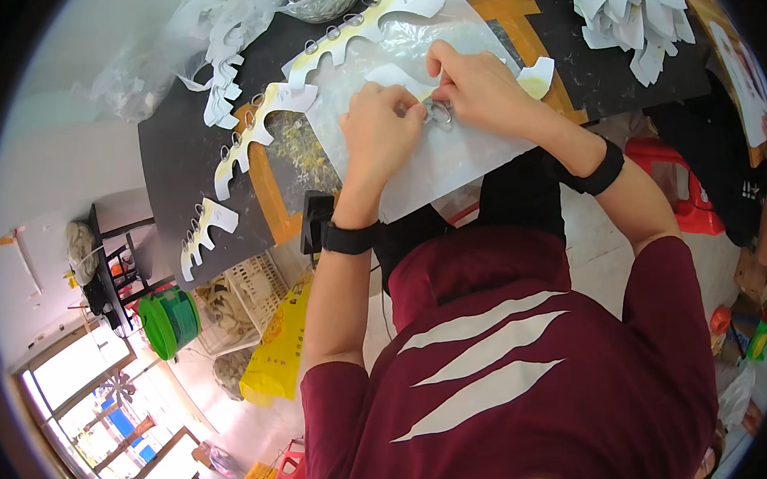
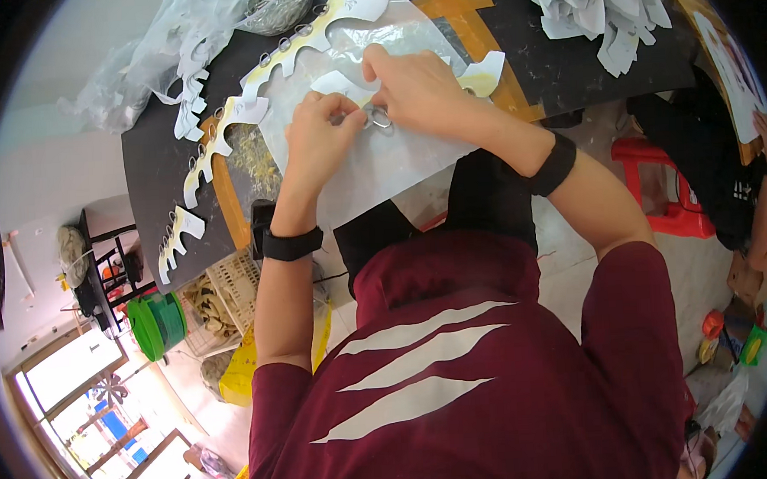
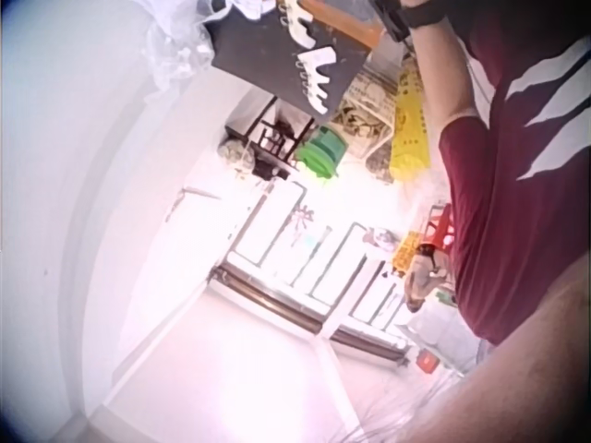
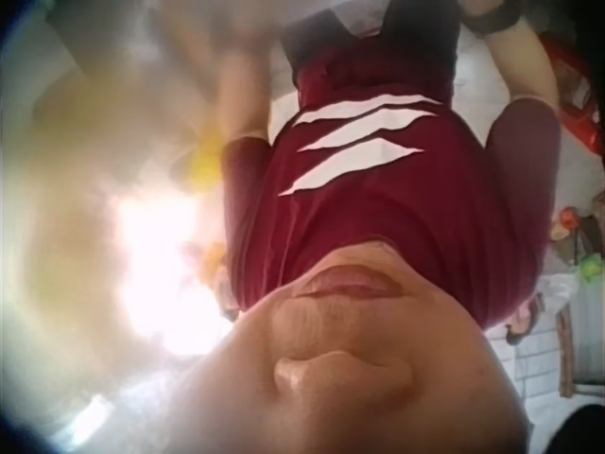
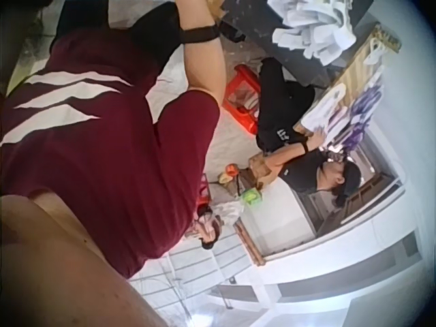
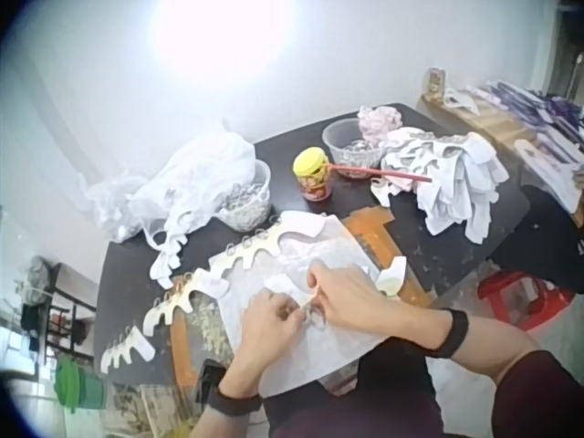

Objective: Attaching metal eyelet rings to shoe upper material components.

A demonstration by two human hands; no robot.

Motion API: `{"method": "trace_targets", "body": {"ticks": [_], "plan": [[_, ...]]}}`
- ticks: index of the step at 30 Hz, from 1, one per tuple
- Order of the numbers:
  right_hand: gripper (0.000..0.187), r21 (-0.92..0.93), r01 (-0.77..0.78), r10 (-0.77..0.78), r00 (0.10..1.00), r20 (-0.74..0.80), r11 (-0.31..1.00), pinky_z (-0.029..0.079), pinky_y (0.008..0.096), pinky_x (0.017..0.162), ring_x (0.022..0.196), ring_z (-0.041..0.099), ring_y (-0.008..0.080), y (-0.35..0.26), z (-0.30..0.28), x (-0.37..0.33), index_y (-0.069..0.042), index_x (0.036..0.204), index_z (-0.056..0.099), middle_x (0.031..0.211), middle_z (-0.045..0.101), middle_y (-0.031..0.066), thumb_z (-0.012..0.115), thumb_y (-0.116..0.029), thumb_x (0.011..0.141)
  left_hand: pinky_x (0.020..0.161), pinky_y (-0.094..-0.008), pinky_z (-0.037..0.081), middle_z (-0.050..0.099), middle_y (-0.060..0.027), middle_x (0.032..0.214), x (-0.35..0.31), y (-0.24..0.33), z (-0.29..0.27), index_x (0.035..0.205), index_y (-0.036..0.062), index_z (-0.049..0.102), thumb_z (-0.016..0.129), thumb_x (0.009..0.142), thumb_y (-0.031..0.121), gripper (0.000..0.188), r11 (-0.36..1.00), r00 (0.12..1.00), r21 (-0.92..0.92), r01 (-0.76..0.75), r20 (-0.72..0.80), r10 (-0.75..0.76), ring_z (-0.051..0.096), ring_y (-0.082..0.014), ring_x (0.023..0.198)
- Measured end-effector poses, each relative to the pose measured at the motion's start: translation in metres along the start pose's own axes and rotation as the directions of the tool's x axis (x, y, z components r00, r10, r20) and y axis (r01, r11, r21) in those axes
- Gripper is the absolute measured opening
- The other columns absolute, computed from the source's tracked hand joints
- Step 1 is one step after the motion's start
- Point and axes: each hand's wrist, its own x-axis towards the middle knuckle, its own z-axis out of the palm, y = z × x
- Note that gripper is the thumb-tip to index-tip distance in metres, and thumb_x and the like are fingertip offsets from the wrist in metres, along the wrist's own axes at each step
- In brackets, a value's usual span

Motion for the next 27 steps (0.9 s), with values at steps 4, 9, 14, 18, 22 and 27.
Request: {"method": "trace_targets", "body": {"ticks": [4, 9, 14, 18, 22, 27], "plan": [[0.026, -0.072, 0.004, -0.003, 1.000, 0.018, 0.997, 0.039, 0.0413, 0.056, 0.066, 0.058, 0.0323, 0.000, 0.002, 0.004, -0.007, 0.090, 0.042, 0.065, 0.060, 0.0099, 0.062, -0.004, 0.074, 0.074, -0.0424, 0.038, 0.057, -0.0092, 0.084, 0.003, 0.005, -0.001, 0.072, 0.0119, 0.066, 0.065, 0.069, 0.023, 0.012, 0.998, 0.999, 0.051, 0.046, 0.015, -0.047, 0.054, -0.0284, 0.088], [0.029, -0.235, 0.078, -0.076, 0.997, 0.017, 0.969, 0.034, 0.0394, 0.059, 0.068, 0.058, 0.0305, -0.004, 0.002, 0.005, -0.011, 0.091, 0.042, 0.065, 0.060, 0.0076, 0.063, -0.004, 0.072, 0.072, -0.0440, 0.041, 0.061, -0.0146, 0.089, 0.009, 0.010, -0.003, 0.072, 0.0096, 0.067, 0.060, 0.068, 0.021, 0.014, 0.982, 0.994, 0.175, 0.077, 0.058, -0.088, 0.058, -0.0325, 0.087], [0.029, -0.284, 0.091, -0.064, 0.993, 0.104, 0.955, 0.033, 0.0389, 0.063, 0.074, 0.058, 0.0295, -0.008, -0.001, 0.010, -0.012, 0.089, 0.042, 0.068, 0.060, 0.0066, 0.064, -0.004, 0.071, 0.073, -0.0462, 0.042, 0.063, -0.0158, 0.095, 0.015, 0.022, -0.009, 0.083, 0.0098, 0.069, 0.057, 0.071, 0.025, 0.023, 0.949, 0.964, 0.281, 0.143, 0.176, -0.197, 0.059, -0.0330, 0.093], [0.027, -0.313, 0.055, 0.011, 0.979, 0.205, 0.948, 0.033, 0.0380, 0.064, 0.078, 0.058, 0.0284, -0.012, -0.004, 0.014, -0.012, 0.089, 0.044, 0.074, 0.061, 0.0072, 0.063, -0.004, 0.071, 0.078, -0.0493, 0.042, 0.064, -0.0137, 0.100, 0.016, 0.030, -0.016, 0.095, 0.0106, 0.067, 0.054, 0.075, 0.030, 0.031, 0.913, 0.933, 0.376, 0.155, 0.248, -0.261, 0.059, -0.0328, 0.098], [0.029, -0.344, 0.056, -0.003, 0.989, 0.151, 0.937, 0.036, 0.0389, 0.065, 0.082, 0.059, 0.0272, -0.004, -0.002, 0.016, -0.013, 0.093, 0.047, 0.080, 0.063, 0.0082, 0.065, -0.007, 0.071, 0.081, -0.0504, 0.041, 0.063, -0.0128, 0.105, 0.016, 0.026, -0.011, 0.100, 0.0121, 0.066, 0.054, 0.076, 0.031, 0.033, 0.914, 0.921, 0.348, 0.210, 0.244, -0.304, 0.057, -0.0333, 0.102], [0.019, -0.339, -0.036, 0.133, 0.955, 0.266, 0.940, 0.043, 0.0372, 0.069, 0.086, 0.060, 0.0267, -0.004, -0.010, 0.023, -0.011, 0.090, 0.056, 0.086, 0.064, 0.0068, 0.065, -0.018, 0.074, 0.080, -0.0384, 0.044, 0.063, -0.0139, 0.097, 0.007, 0.025, -0.008, 0.092, 0.0059, 0.061, 0.063, 0.070, 0.039, 0.040, 0.879, 0.921, 0.323, 0.352, 0.046, -0.386, 0.059, -0.0282, 0.094]]}}
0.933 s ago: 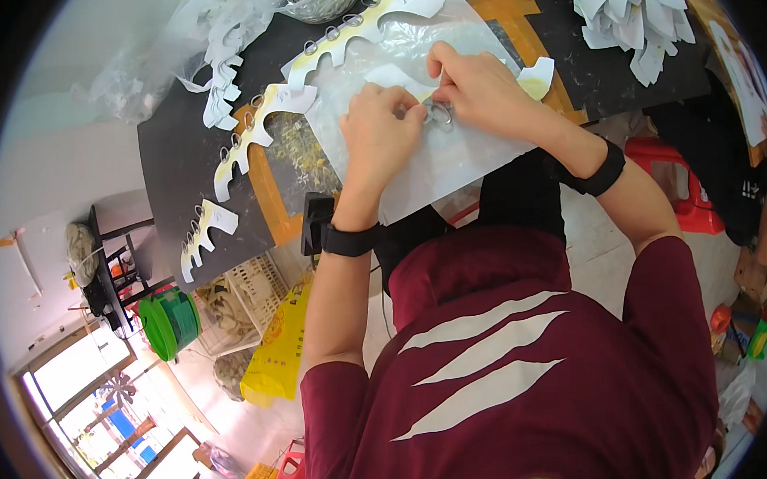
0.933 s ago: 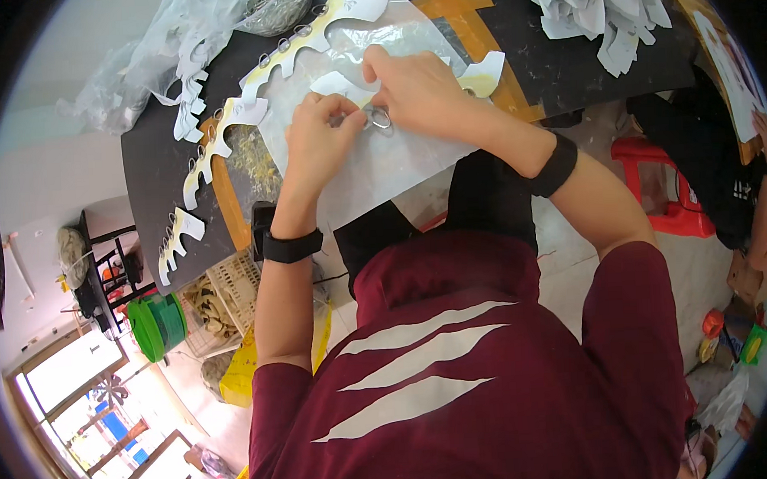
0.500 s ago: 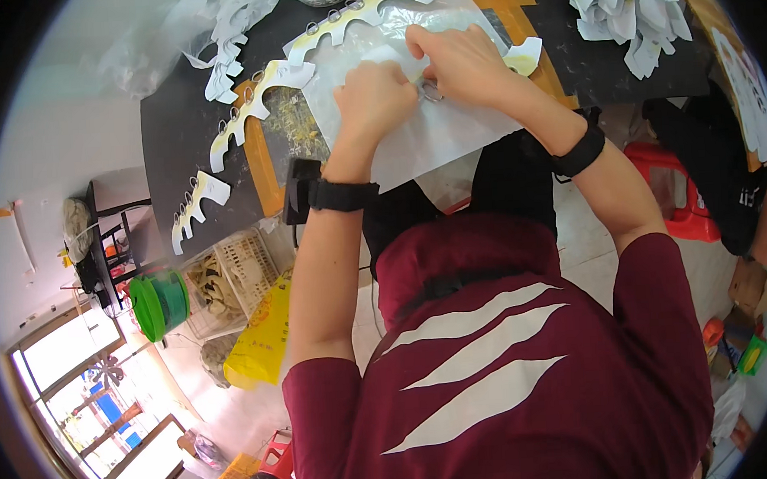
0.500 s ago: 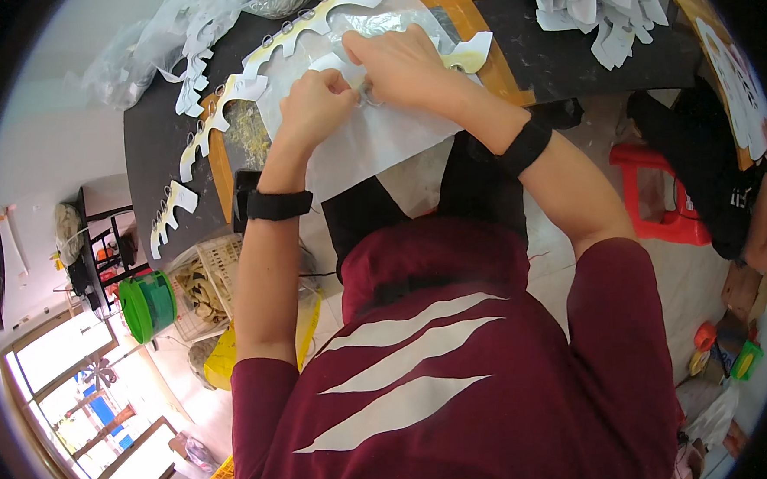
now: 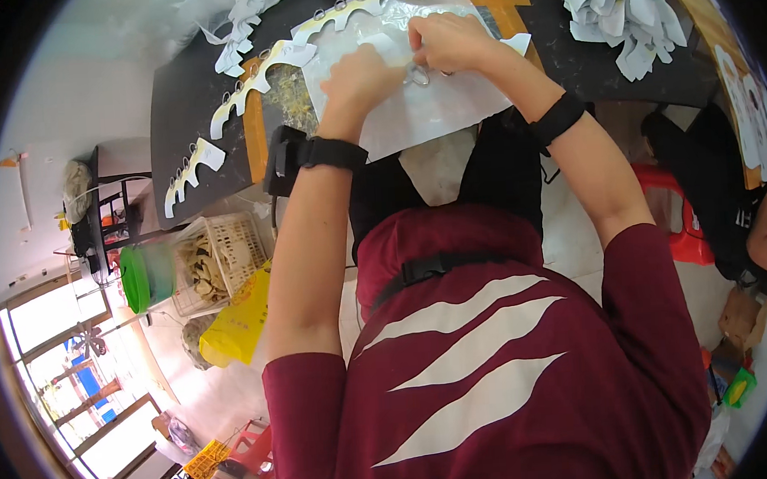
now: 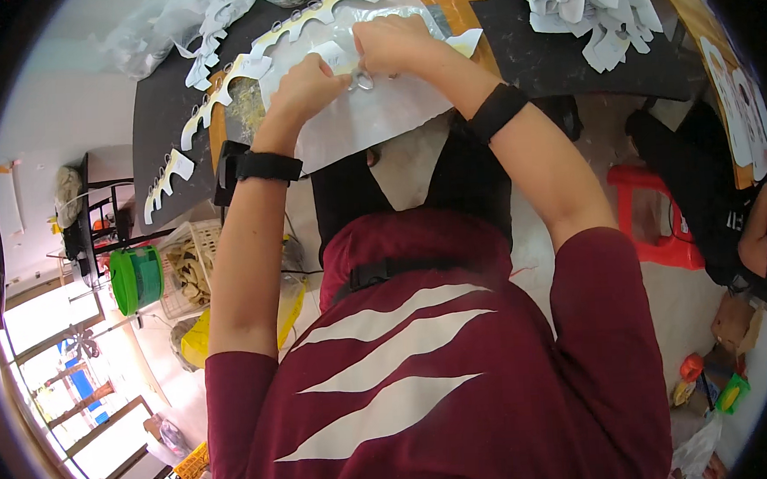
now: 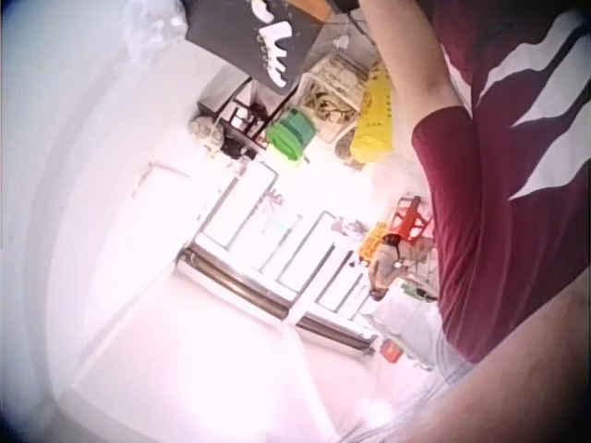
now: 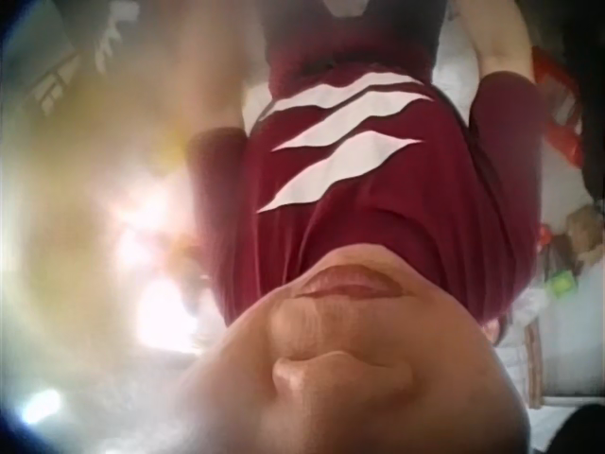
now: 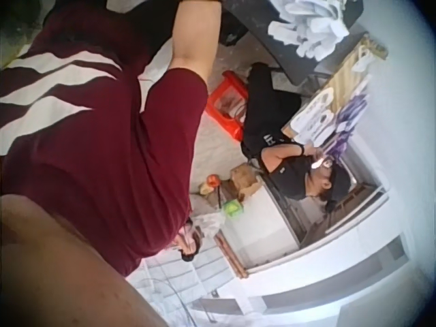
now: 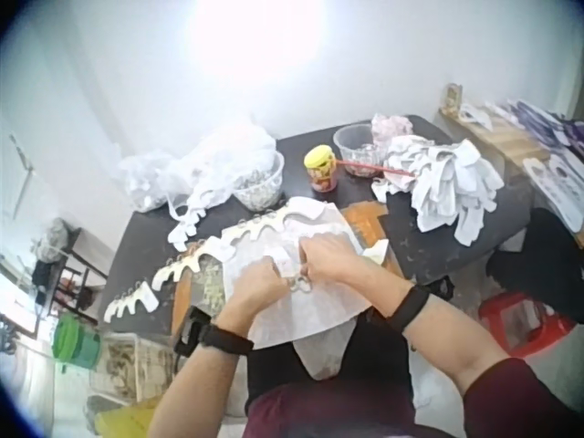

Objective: Attaching metal eyelet rings to shoe upper material components.

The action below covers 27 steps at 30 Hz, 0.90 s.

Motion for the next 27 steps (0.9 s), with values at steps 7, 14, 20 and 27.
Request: {"method": "trace_targets", "body": {"ticks": [7, 14, 20, 27], "plan": [[0.010, -0.200, 0.153, -0.205, 0.940, -0.273, 0.968, 0.035, 0.0408, 0.080, 0.091, 0.055, 0.0211, 0.007, 0.015, 0.000, -0.013, 0.078, 0.058, 0.080, 0.060, 0.0034, 0.065, -0.019, 0.073, 0.079, -0.0409, 0.047, 0.062, -0.0174, 0.099, -0.005, -0.004, 0.013, 0.100, 0.0015, 0.060, 0.070, 0.068, 0.038, 0.049, 0.997, 0.983, -0.074, 0.012, -0.179, -0.025, 0.060, -0.0312, 0.094], [0.008, -0.215, 0.354, -0.412, 0.820, -0.397, 0.910, 0.034, 0.0400, 0.074, 0.084, 0.058, 0.0223, 0.012, 0.022, -0.007, -0.011, 0.076, 0.055, 0.075, 0.061, 0.0051, 0.062, -0.014, 0.072, 0.075, -0.0412, 0.047, 0.060, -0.0227, 0.098, -0.008, -0.003, 0.024, 0.088, -0.0040, 0.061, 0.070, 0.066, 0.030, 0.041, 0.984, 0.959, -0.124, -0.131, -0.267, 0.094, 0.060, -0.0333, 0.088], [0.012, -0.014, 0.375, -0.352, 0.855, -0.382, 0.927, 0.035, 0.0348, 0.070, 0.068, 0.057, 0.0241, 0.019, 0.016, -0.008, -0.008, 0.078, 0.050, 0.068, 0.059, 0.0059, 0.061, -0.008, 0.073, 0.059, -0.0379, 0.047, 0.060, -0.0216, 0.075, -0.009, -0.001, 0.027, 0.077, -0.0053, 0.055, 0.068, 0.065, 0.020, 0.031, 0.873, 0.951, -0.428, -0.233, -0.290, 0.111, 0.060, -0.0347, 0.065], [0.023, 0.758, 0.157, -0.242, 0.970, 0.000, 0.634, 0.036, 0.0211, 0.055, 0.061, 0.049, 0.0077, 0.010, -0.029, -0.039, -0.005, 0.099, 0.045, 0.068, 0.056, 0.0027, 0.058, -0.006, 0.080, 0.067, -0.0306, 0.048, 0.061, -0.0102, 0.088, -0.043, -0.007, 0.003, 0.115, -0.0031, 0.041, 0.062, 0.074, 0.004, 0.046, 0.144, 0.932, -0.962, -0.232, -0.178, 0.317, 0.059, -0.0163, 0.075]]}}
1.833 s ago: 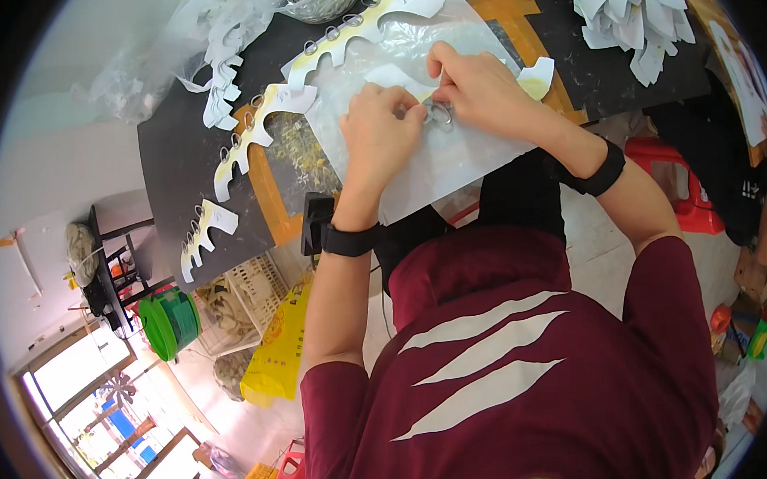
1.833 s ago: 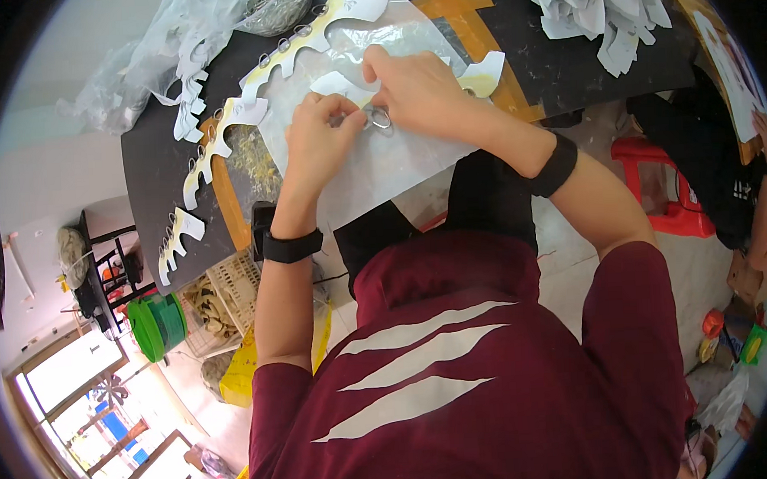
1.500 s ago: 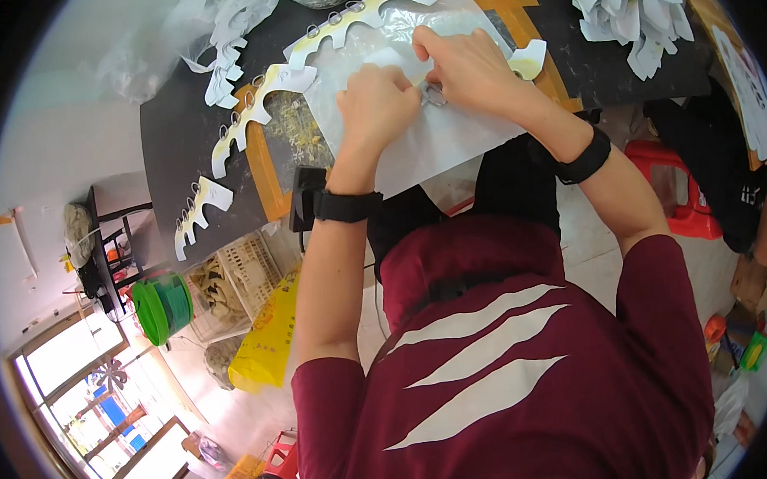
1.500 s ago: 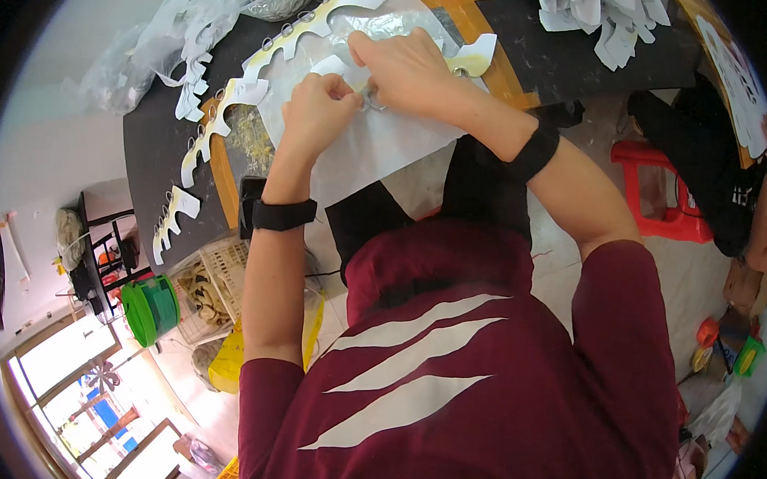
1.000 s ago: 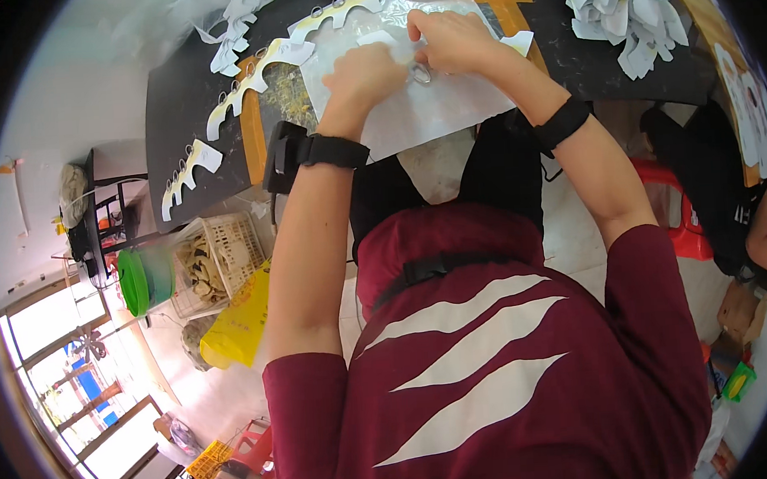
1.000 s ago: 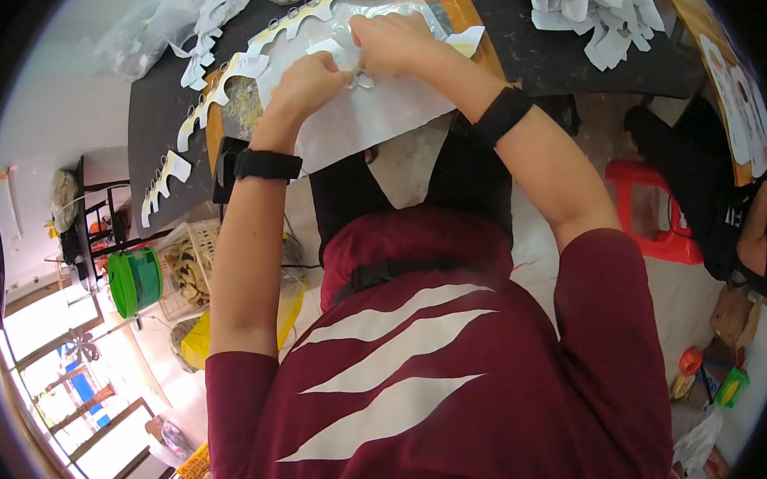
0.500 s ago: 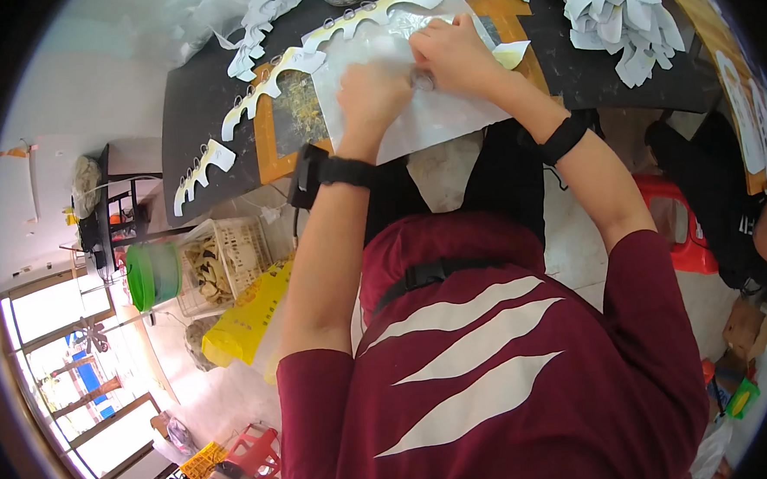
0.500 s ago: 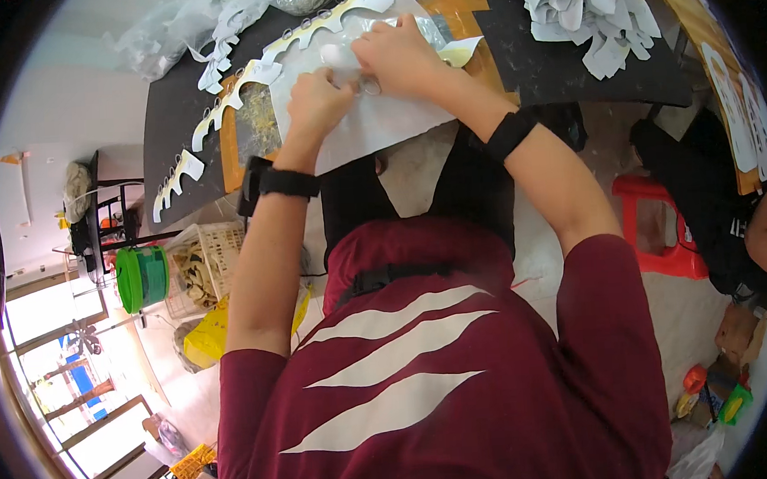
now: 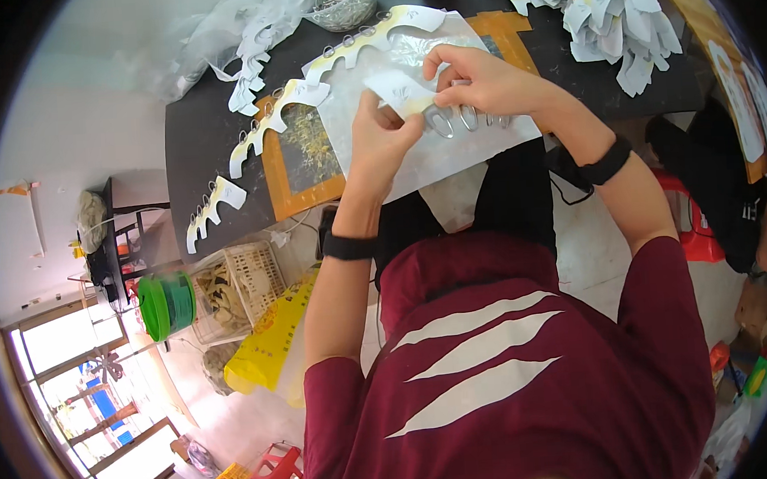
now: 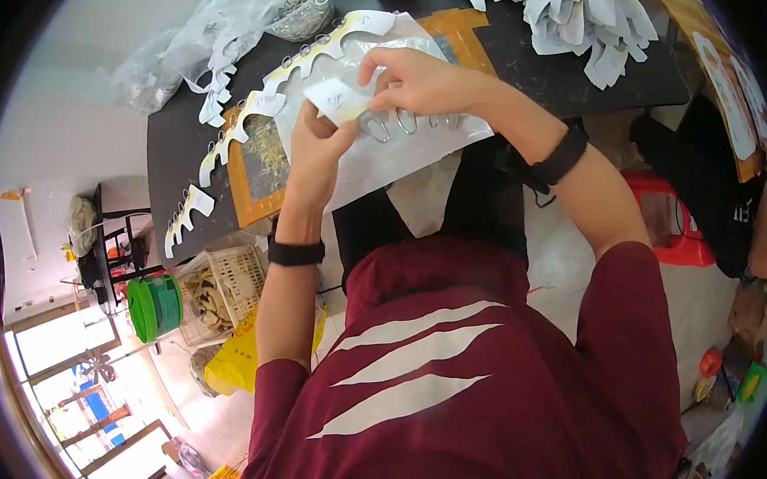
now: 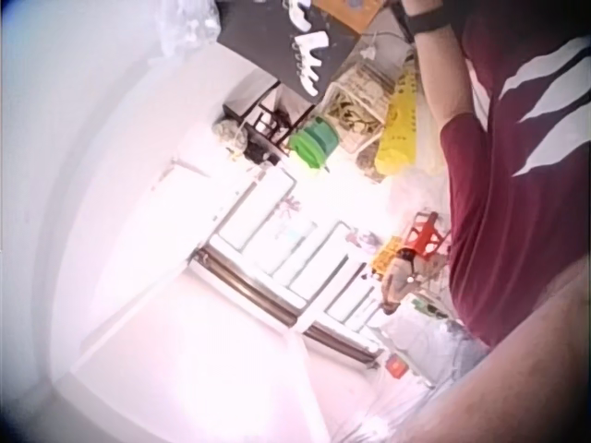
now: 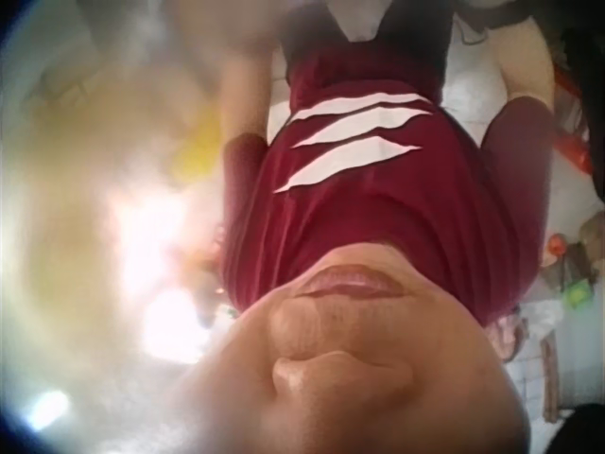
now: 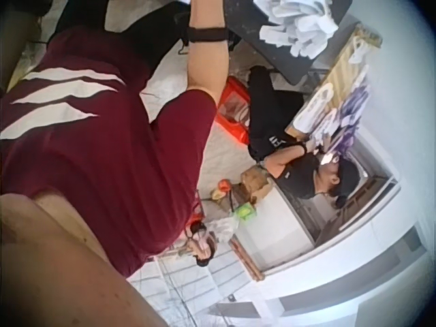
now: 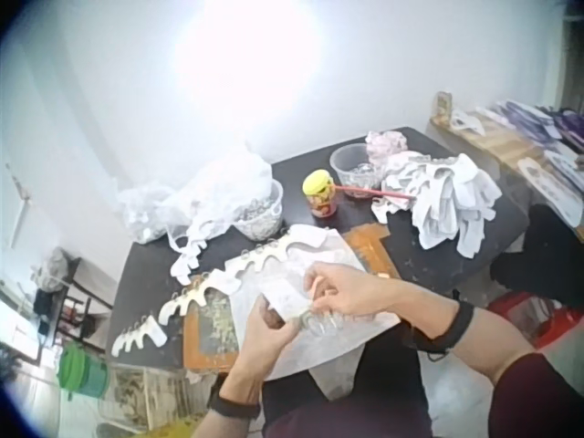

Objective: Attaching metal eyelet rings to shoe upper material components.

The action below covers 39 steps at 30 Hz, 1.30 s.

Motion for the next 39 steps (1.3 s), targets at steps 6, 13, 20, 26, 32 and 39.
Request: {"method": "trace_targets", "body": {"ticks": [6, 13, 20, 26, 32, 39], "plan": [[0.028, 0.101, -0.007, -0.005, 0.994, 0.111, 0.995, 0.033, 0.0192, 0.053, 0.060, 0.043, 0.0043, -0.036, 0.000, -0.016, -0.007, 0.102, 0.043, 0.068, 0.053, -0.0004, 0.059, -0.008, 0.079, 0.081, -0.0291, 0.042, 0.058, -0.0106, 0.107, -0.032, 0.014, 0.003, 0.126, 0.0018, 0.038, 0.061, 0.082, 0.009, 0.050, 0.855, 0.975, -0.469, 0.223, 0.114, -0.191, 0.053, -0.0140, 0.097], [0.031, -0.034, 0.029, -0.027, 0.997, 0.079, 0.999, 0.033, 0.0199, 0.052, 0.059, 0.042, 0.0037, -0.048, 0.008, -0.020, -0.006, 0.105, 0.042, 0.068, 0.050, 0.0006, 0.057, -0.004, 0.078, 0.081, -0.0298, 0.042, 0.058, -0.0071, 0.110, -0.036, 0.035, -0.006, 0.119, 0.0030, 0.049, 0.061, 0.086, 0.018, 0.038, 0.821, 0.917, -0.410, 0.398, 0.180, -0.355, 0.054, -0.0118, 0.096], [0.031, 0.079, -0.019, 0.009, 0.992, 0.124, 0.997, 0.035, 0.0188, 0.052, 0.061, 0.046, 0.0044, -0.047, 0.008, -0.023, -0.006, 0.106, 0.042, 0.069, 0.053, 0.0012, 0.058, -0.006, 0.079, 0.069, -0.0236, 0.044, 0.064, -0.0038, 0.084, -0.032, 0.034, 0.004, 0.094, 0.0000, 0.064, 0.067, 0.081, 0.017, 0.021, 0.989, 0.973, 0.014, 0.150, 0.177, -0.150, 0.057, -0.0089, 0.076], [0.031, 0.281, -0.073, 0.025, 0.985, 0.171, 0.957, 0.035, 0.0180, 0.054, 0.064, 0.048, 0.0043, -0.029, 0.012, -0.025, -0.007, 0.109, 0.043, 0.070, 0.056, 0.0007, 0.058, -0.014, 0.083, 0.066, -0.0233, 0.044, 0.065, -0.0047, 0.079, -0.034, 0.015, 0.009, 0.090, -0.0003, 0.065, 0.067, 0.082, 0.018, 0.020, 0.952, 0.973, -0.212, 0.219, 0.123, -0.196, 0.058, -0.0095, 0.071], [0.038, 0.293, -0.050, 0.005, 0.988, 0.152, 0.955, 0.033, 0.0176, 0.056, 0.064, 0.045, 0.0037, -0.028, 0.005, -0.028, -0.006, 0.118, 0.043, 0.070, 0.051, -0.0025, 0.057, -0.016, 0.085, 0.066, -0.0236, 0.044, 0.064, -0.0053, 0.076, -0.035, 0.026, 0.013, 0.087, 0.0003, 0.065, 0.063, 0.084, 0.020, 0.020, 0.967, 0.968, -0.098, 0.236, 0.111, -0.225, 0.058, -0.0096, 0.071], [0.048, 0.121, -0.022, 0.004, 0.990, 0.144, 0.992, 0.033, 0.0194, 0.059, 0.066, 0.042, 0.0050, -0.038, 0.004, -0.032, -0.004, 0.123, 0.042, 0.071, 0.048, -0.0028, 0.061, -0.017, 0.081, 0.060, -0.0227, 0.044, 0.063, -0.0050, 0.073, -0.034, 0.022, 0.010, 0.085, -0.0011, 0.064, 0.059, 0.087, 0.026, 0.027, 0.962, 0.963, -0.070, 0.264, 0.074, -0.259, 0.057, -0.0087, 0.069]]}}
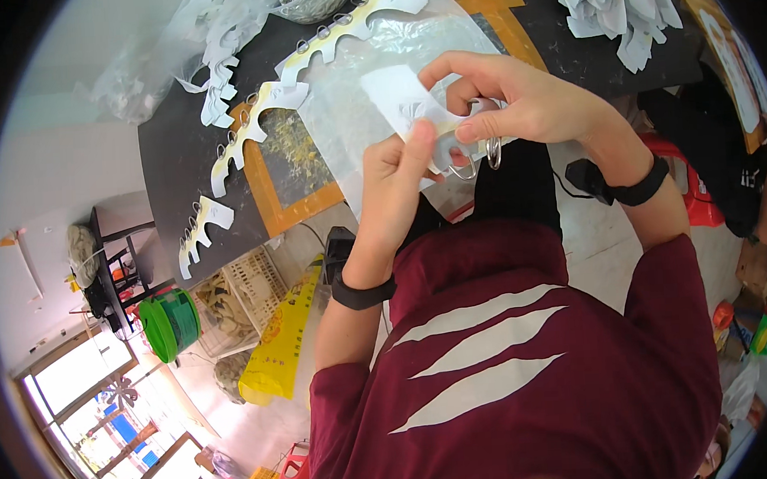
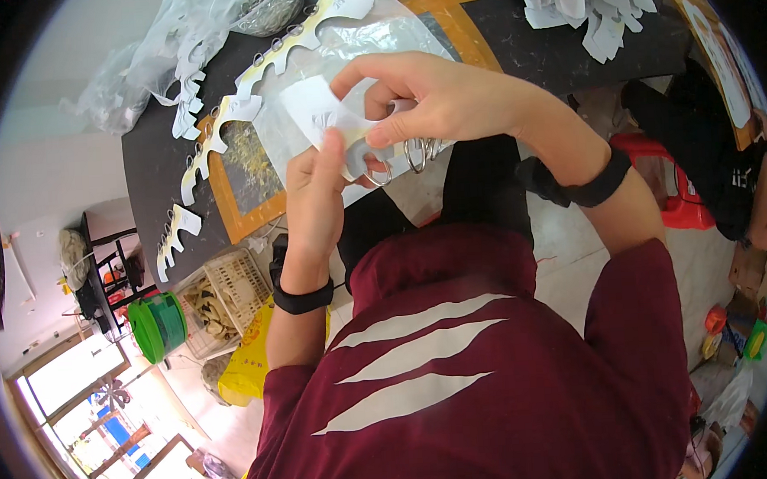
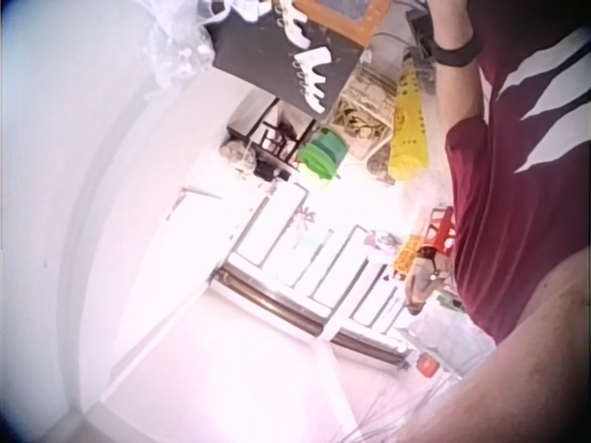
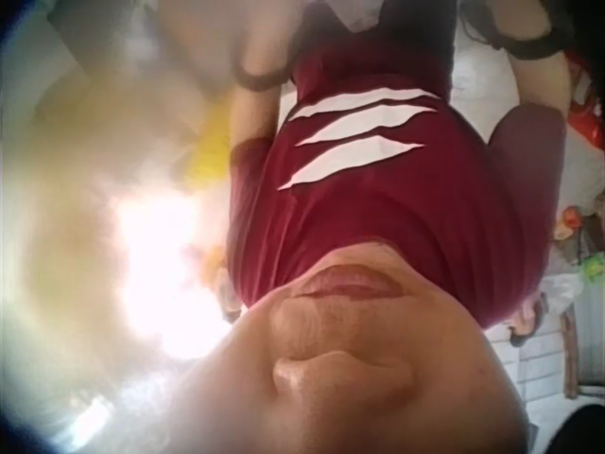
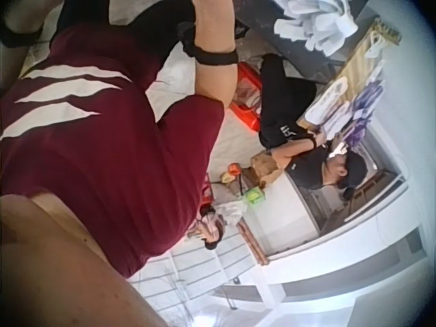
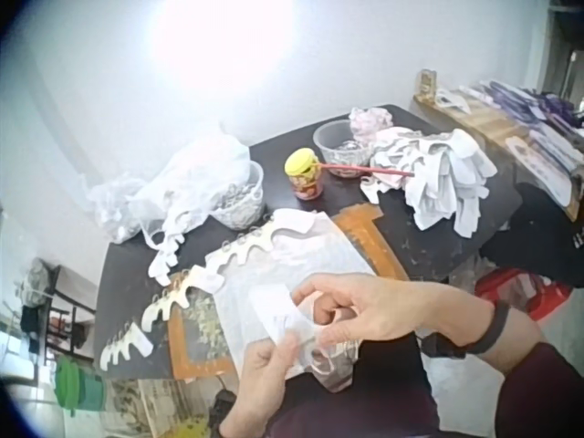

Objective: Attaching metal eyelet rings to shoe upper material components.

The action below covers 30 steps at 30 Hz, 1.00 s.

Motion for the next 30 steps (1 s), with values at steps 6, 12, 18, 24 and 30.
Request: {"method": "trace_targets", "body": {"ticks": [6, 12, 18, 24, 30], "plan": [[0.046, -0.063, 0.069, -0.079, 0.983, -0.165, 0.996, 0.034, 0.0199, 0.061, 0.070, 0.044, 0.0052, 0.019, 0.003, -0.006, -0.004, 0.121, 0.044, 0.077, 0.050, -0.0019, 0.062, -0.014, 0.080, 0.056, -0.0219, 0.044, 0.058, -0.0031, 0.071, -0.005, 0.001, -0.001, 0.075, -0.0017, 0.056, 0.061, 0.086, 0.023, 0.027, 0.964, 0.977, 0.164, -0.210, 0.006, 0.211, 0.054, -0.0075, 0.067], [0.032, -0.057, 0.039, -0.049, 0.983, -0.179, 0.998, 0.035, 0.0205, 0.061, 0.069, 0.044, 0.0059, 0.021, 0.005, -0.007, -0.002, 0.111, 0.053, 0.074, 0.049, -0.0029, 0.060, -0.014, 0.082, 0.058, -0.0195, 0.042, 0.058, 0.0003, 0.072, -0.005, -0.002, -0.005, 0.077, 0.0020, 0.057, 0.063, 0.085, 0.018, 0.019, 0.909, 0.981, 0.377, -0.178, 0.001, 0.192, 0.055, -0.0055, 0.069], [0.032, -0.072, 0.014, -0.026, 0.987, -0.158, 0.997, 0.031, 0.0251, 0.051, 0.057, 0.037, 0.0066, 0.022, 0.005, 0.005, 0.000, 0.067, 0.056, 0.058, 0.042, -0.0013, 0.063, -0.027, 0.082, 0.056, -0.0180, 0.040, 0.058, 0.0001, 0.071, -0.004, 0.002, 0.000, 0.078, 0.0005, 0.057, 0.060, 0.087, 0.017, 0.019, 0.893, 0.974, 0.397, -0.213, 0.018, 0.225, 0.053, -0.0047, 0.066], [0.028, -0.013, -0.046, 0.041, 0.965, -0.259, 0.999, 0.032, 0.0245, 0.050, 0.058, 0.040, 0.0061, 0.030, 0.013, 0.010, 0.002, 0.073, 0.060, 0.060, 0.047, -0.0003, 0.063, -0.025, 0.082, 0.053, -0.0236, 0.043, 0.056, -0.0064, 0.067, 0.002, -0.012, -0.003, 0.079, -0.0015, 0.055, 0.058, 0.086, 0.010, 0.014, 0.808, 0.905, 0.448, -0.383, 0.007, 0.425, 0.053, -0.0106, 0.059], [0.025, 0.095, -0.075, 0.092, 0.978, -0.189, 0.993, 0.037, 0.0204, 0.054, 0.064, 0.046, 0.0038, 0.024, 0.013, 0.011, 0.002, 0.088, 0.062, 0.072, 0.057, -0.0012, 0.061, -0.023, 0.084, 0.052, -0.0229, 0.040, 0.056, -0.0045, 0.068, 0.004, -0.025, 0.007, 0.078, -0.0017, 0.055, 0.056, 0.085, 0.007, 0.011, 0.840, 0.875, 0.355, -0.409, -0.107, 0.472, 0.051, -0.0090, 0.059]]}}
